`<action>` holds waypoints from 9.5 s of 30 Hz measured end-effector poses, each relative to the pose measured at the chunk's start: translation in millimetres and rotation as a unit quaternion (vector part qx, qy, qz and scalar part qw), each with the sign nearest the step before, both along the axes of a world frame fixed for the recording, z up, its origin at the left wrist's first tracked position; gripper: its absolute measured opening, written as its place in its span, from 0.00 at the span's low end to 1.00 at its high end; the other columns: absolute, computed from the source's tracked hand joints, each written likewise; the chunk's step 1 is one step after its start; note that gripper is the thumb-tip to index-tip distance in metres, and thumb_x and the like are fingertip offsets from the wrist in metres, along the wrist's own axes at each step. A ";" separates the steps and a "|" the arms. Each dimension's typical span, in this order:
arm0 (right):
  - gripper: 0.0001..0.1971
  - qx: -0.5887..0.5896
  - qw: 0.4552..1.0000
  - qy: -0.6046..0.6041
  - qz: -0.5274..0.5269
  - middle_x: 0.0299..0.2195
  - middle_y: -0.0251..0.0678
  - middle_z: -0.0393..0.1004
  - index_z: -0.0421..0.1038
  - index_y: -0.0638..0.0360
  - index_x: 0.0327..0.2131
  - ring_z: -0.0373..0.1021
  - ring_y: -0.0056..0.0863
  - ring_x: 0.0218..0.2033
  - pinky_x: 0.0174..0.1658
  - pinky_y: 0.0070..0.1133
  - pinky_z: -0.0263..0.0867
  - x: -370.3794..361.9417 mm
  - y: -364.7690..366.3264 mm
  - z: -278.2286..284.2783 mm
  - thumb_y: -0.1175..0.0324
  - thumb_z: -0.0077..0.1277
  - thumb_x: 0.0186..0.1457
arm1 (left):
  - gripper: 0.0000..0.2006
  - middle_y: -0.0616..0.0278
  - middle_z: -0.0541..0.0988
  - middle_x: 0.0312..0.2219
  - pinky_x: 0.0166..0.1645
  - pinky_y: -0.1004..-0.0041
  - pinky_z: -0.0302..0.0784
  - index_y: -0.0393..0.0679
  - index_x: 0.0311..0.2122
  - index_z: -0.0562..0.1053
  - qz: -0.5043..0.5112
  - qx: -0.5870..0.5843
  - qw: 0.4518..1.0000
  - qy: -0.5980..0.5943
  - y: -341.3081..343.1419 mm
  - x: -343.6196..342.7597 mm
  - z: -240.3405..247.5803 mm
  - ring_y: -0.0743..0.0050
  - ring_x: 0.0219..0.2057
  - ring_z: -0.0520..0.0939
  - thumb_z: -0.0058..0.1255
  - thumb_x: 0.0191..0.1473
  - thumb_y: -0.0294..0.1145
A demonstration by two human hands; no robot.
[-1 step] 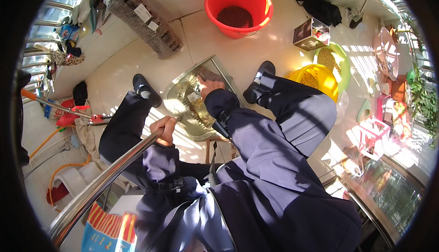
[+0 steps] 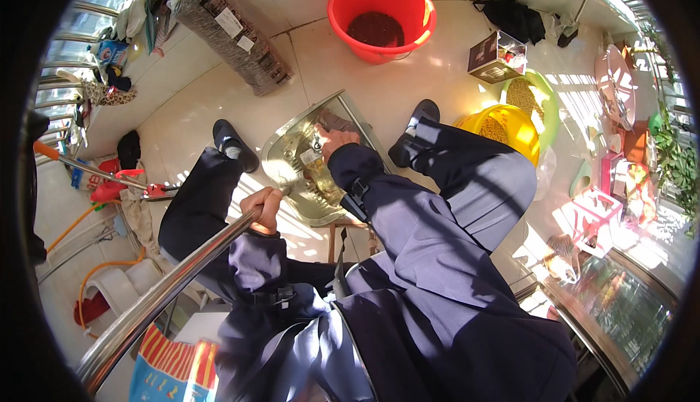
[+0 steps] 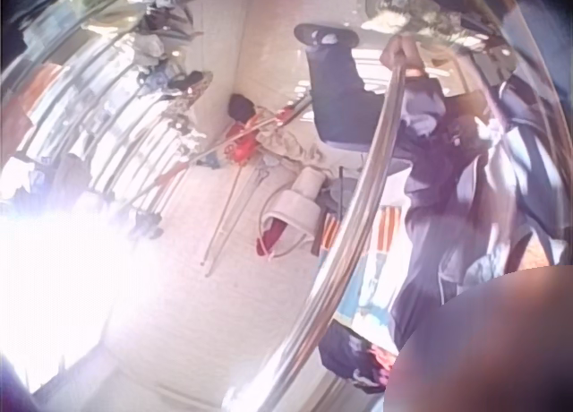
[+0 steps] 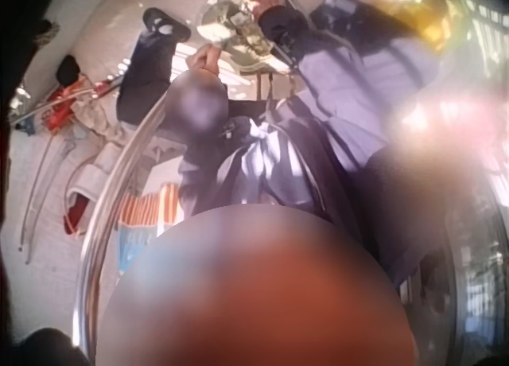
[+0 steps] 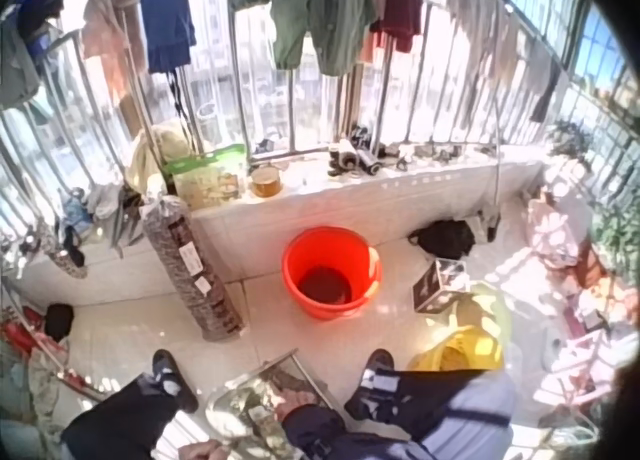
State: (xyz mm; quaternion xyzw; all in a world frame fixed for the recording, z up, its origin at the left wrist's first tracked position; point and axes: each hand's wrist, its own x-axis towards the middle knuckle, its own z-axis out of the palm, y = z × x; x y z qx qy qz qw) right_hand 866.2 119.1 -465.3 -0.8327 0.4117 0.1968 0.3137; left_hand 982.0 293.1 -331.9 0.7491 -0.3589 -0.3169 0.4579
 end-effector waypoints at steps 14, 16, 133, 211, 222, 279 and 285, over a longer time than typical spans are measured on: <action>0.35 -0.074 0.996 -0.036 -0.017 0.34 0.42 0.77 0.53 0.41 0.60 0.75 0.42 0.34 0.37 0.38 0.66 -9.9 5.6 -2.1 0.68 0.49 0.45 | 0.18 0.65 0.55 0.09 0.19 0.71 0.48 0.37 0.12 0.57 -0.007 0.000 1.000 0.002 1.4 0.9 -0.7 0.82 0.13 0.53 0.51 0.45 0.23; 0.35 -0.030 0.999 0.003 -0.014 0.33 0.42 0.77 0.53 0.41 0.60 0.75 0.42 0.35 0.37 0.38 0.66 -10.4 4.9 -1.8 0.69 0.48 0.45 | 0.18 0.65 0.54 0.09 0.18 0.71 0.48 0.37 0.12 0.57 -0.004 -0.011 1.000 -0.009 1.2 0.8 -1.0 0.82 0.13 0.53 0.51 0.45 0.23; 0.10 0.031 0.947 0.030 0.319 0.31 0.39 0.77 0.78 0.48 0.32 0.74 0.39 0.34 0.36 0.35 0.69 -66.5 33.5 -16.4 0.68 0.53 0.42 | 0.18 0.65 0.54 0.07 0.17 0.71 0.49 0.39 0.11 0.58 -0.003 -0.036 0.999 -0.040 3.2 -1.9 -4.4 0.81 0.12 0.53 0.52 0.46 0.25; 0.10 0.095 0.948 0.010 0.303 0.29 0.39 0.77 0.77 0.50 0.28 0.75 0.40 0.34 0.35 0.35 0.70 -26.1 56.1 -25.2 0.64 0.60 0.37 | 0.18 0.67 0.53 0.09 0.18 0.72 0.50 0.38 0.12 0.58 0.021 -0.008 1.000 -0.011 1.8 -9.3 -2.8 0.83 0.14 0.53 0.51 0.48 0.25; 0.10 0.023 0.987 -0.034 0.158 0.38 0.39 0.76 0.77 0.49 0.37 0.71 0.40 0.44 0.49 0.33 0.62 -13.7 84.7 -18.0 0.64 0.51 0.50 | 0.17 0.67 0.54 0.09 0.19 0.73 0.50 0.38 0.13 0.58 0.017 0.004 0.999 -0.027 4.5 -10.4 -2.1 0.83 0.14 0.54 0.50 0.48 0.24; 0.09 -0.011 0.955 -0.072 0.287 0.32 0.38 0.78 0.77 0.53 0.30 0.75 0.37 0.36 0.36 0.34 0.70 -38.8 43.7 -7.7 0.66 0.47 0.48 | 0.17 0.65 0.54 0.09 0.18 0.72 0.50 0.37 0.13 0.57 0.005 -0.016 0.999 -0.033 2.3 -13.5 -2.4 0.82 0.14 0.54 0.50 0.47 0.24; 0.08 -0.097 0.974 -0.059 0.198 0.30 0.36 0.79 0.77 0.51 0.28 0.76 0.36 0.33 0.33 0.31 0.69 -11.6 35.0 -22.9 0.64 0.48 0.47 | 0.17 0.64 0.55 0.09 0.18 0.72 0.51 0.37 0.13 0.57 0.013 -0.018 0.999 -0.046 1.4 -14.9 -1.0 0.82 0.13 0.55 0.50 0.46 0.23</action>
